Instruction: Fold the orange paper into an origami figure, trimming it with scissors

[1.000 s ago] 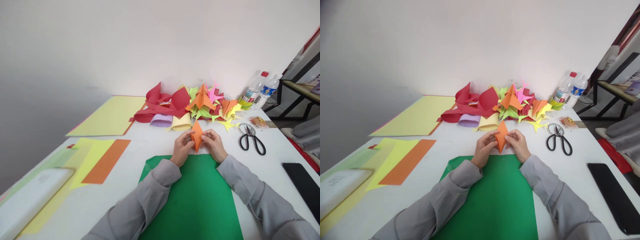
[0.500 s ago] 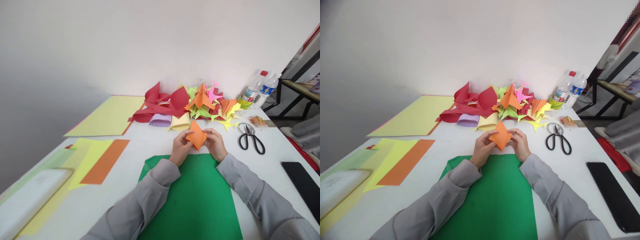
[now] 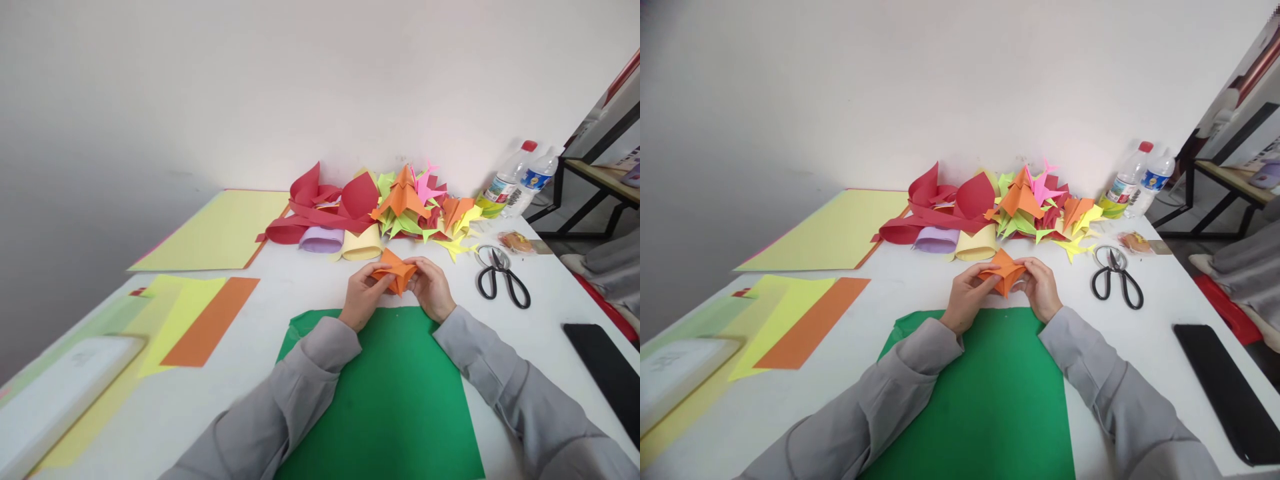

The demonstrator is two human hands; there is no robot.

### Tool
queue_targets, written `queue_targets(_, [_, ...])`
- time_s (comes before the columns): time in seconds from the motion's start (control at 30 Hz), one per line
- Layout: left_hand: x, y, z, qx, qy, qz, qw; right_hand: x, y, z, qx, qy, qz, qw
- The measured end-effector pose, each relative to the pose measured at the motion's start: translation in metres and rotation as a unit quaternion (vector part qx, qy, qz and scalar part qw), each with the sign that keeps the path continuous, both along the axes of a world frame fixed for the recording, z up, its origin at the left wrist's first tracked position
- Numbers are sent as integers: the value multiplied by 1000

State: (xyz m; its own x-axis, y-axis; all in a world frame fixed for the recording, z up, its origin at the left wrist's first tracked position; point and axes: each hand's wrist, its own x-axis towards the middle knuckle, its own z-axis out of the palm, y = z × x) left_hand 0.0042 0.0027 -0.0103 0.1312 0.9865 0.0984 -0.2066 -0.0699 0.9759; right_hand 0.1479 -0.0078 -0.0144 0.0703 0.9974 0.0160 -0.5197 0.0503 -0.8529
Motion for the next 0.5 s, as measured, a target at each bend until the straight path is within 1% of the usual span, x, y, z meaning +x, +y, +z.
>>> queue_targets(0.13, [0,0,0,-29,-22,-17,999,-1,-2,3,-1,-12,3,1000])
queue_targets(0.27, [0,1,-2,-45,-15,-9,999,-3,-3,2,-2,-43,-3,999])
queue_targets(0.33, [0,2,-4,-30,-3,1,1000,-4,-2,0,6,-75,-9,997])
queue_targets(0.5, [-1,6,-10,65,21,34,997,-4,-1,-4,42,-159,-30,986])
